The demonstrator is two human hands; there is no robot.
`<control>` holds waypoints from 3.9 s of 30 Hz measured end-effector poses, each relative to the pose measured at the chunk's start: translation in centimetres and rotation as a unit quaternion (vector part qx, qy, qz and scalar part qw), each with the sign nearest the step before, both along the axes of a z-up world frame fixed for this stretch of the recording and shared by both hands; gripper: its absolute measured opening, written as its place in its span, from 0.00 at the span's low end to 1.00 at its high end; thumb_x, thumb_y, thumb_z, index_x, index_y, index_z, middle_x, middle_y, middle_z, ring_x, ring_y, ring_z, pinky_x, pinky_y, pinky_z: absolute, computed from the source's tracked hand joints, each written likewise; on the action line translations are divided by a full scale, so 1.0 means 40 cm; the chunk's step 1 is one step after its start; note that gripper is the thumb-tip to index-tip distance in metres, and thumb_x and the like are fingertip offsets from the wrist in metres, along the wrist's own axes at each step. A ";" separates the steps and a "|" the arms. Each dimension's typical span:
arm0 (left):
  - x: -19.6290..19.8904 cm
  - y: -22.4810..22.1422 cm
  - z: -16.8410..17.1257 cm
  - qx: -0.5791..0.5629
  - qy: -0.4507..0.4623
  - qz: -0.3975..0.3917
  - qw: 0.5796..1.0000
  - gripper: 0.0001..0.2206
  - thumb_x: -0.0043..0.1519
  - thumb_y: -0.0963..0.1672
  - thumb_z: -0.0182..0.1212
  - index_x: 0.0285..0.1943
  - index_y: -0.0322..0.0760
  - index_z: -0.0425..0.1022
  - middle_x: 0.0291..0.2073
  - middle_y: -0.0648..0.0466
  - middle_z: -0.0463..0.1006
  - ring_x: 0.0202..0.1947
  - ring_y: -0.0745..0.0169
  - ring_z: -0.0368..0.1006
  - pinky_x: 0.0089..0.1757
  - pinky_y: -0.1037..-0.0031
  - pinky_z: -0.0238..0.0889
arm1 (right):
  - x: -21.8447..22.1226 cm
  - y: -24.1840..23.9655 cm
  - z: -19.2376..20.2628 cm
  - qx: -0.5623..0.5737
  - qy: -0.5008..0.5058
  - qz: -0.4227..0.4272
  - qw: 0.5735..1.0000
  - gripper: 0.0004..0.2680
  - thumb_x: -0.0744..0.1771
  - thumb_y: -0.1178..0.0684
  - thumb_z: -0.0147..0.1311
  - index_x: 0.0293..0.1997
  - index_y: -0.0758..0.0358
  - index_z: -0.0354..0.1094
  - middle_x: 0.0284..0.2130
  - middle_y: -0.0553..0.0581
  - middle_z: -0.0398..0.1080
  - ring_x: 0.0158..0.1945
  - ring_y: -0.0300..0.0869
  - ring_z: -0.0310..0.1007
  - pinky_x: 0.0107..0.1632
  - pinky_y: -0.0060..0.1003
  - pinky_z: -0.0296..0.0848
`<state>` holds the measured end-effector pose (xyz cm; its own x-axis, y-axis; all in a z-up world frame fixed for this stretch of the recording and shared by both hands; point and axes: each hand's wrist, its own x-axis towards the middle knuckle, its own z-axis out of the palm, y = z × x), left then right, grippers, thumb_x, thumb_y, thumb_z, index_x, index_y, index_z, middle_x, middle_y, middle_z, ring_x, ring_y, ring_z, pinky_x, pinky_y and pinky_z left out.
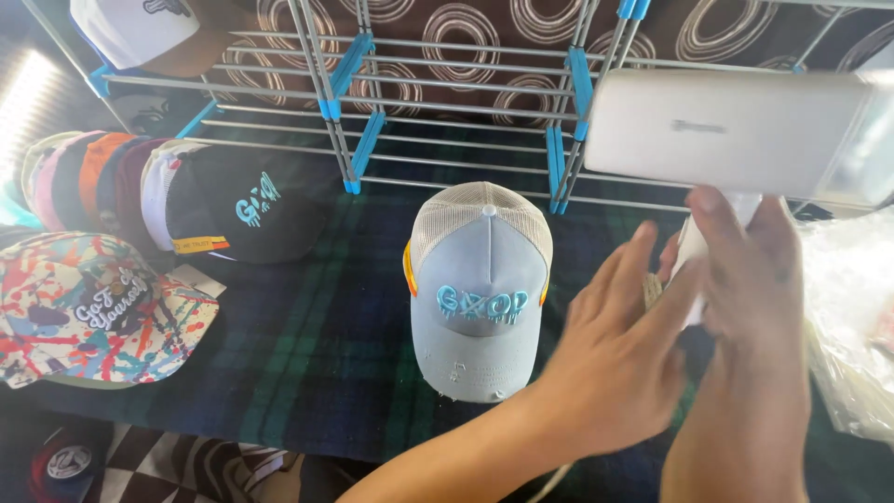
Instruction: Using a handheld steamer and a brush to clean and reshape a baseball cap.
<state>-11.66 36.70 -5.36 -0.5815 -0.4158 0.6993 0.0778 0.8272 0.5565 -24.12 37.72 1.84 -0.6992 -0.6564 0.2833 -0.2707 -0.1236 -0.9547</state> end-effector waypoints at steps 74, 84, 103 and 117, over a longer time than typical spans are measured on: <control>0.258 -0.079 -0.560 -0.130 -0.022 0.444 0.886 0.24 0.53 0.52 0.77 0.60 0.62 0.76 0.55 0.48 0.78 0.59 0.39 0.76 0.52 0.51 0.74 | -0.217 -0.423 0.076 0.522 0.240 0.130 0.808 0.17 0.68 0.34 0.50 0.59 0.47 0.71 0.28 0.66 0.79 0.36 0.51 0.77 0.48 0.45 0.67; 0.267 -0.075 -0.549 -0.117 -0.024 0.421 0.899 0.21 0.58 0.46 0.72 0.61 0.61 0.75 0.57 0.48 0.75 0.61 0.39 0.73 0.54 0.50 0.73 | -0.319 -0.339 -0.187 0.435 -0.012 0.172 0.884 0.14 0.70 0.39 0.51 0.45 0.62 0.65 0.31 0.64 0.72 0.26 0.48 0.69 0.30 0.42 0.69; 0.291 -0.067 -0.551 -0.105 -0.093 0.383 0.913 0.23 0.60 0.49 0.68 0.66 0.61 0.72 0.64 0.47 0.70 0.66 0.37 0.67 0.59 0.46 0.68 | -0.316 -0.317 -0.112 0.328 -0.019 0.195 0.924 0.14 0.68 0.40 0.54 0.50 0.60 0.69 0.33 0.60 0.70 0.25 0.46 0.68 0.31 0.40 0.71; 0.272 -0.065 -0.544 -0.110 -0.052 0.416 0.901 0.23 0.57 0.47 0.73 0.63 0.61 0.75 0.60 0.48 0.74 0.62 0.38 0.72 0.53 0.51 0.75 | -0.315 -0.296 -0.173 0.478 0.004 0.161 0.864 0.15 0.71 0.39 0.48 0.48 0.61 0.72 0.33 0.61 0.74 0.28 0.47 0.69 0.35 0.40 0.71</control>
<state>-0.78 34.11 -27.13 -0.1991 -0.5959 0.7780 -0.6634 0.6663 0.3405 -36.74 25.87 -5.10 -0.4376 -0.7532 -0.4911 -0.3760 0.6494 -0.6610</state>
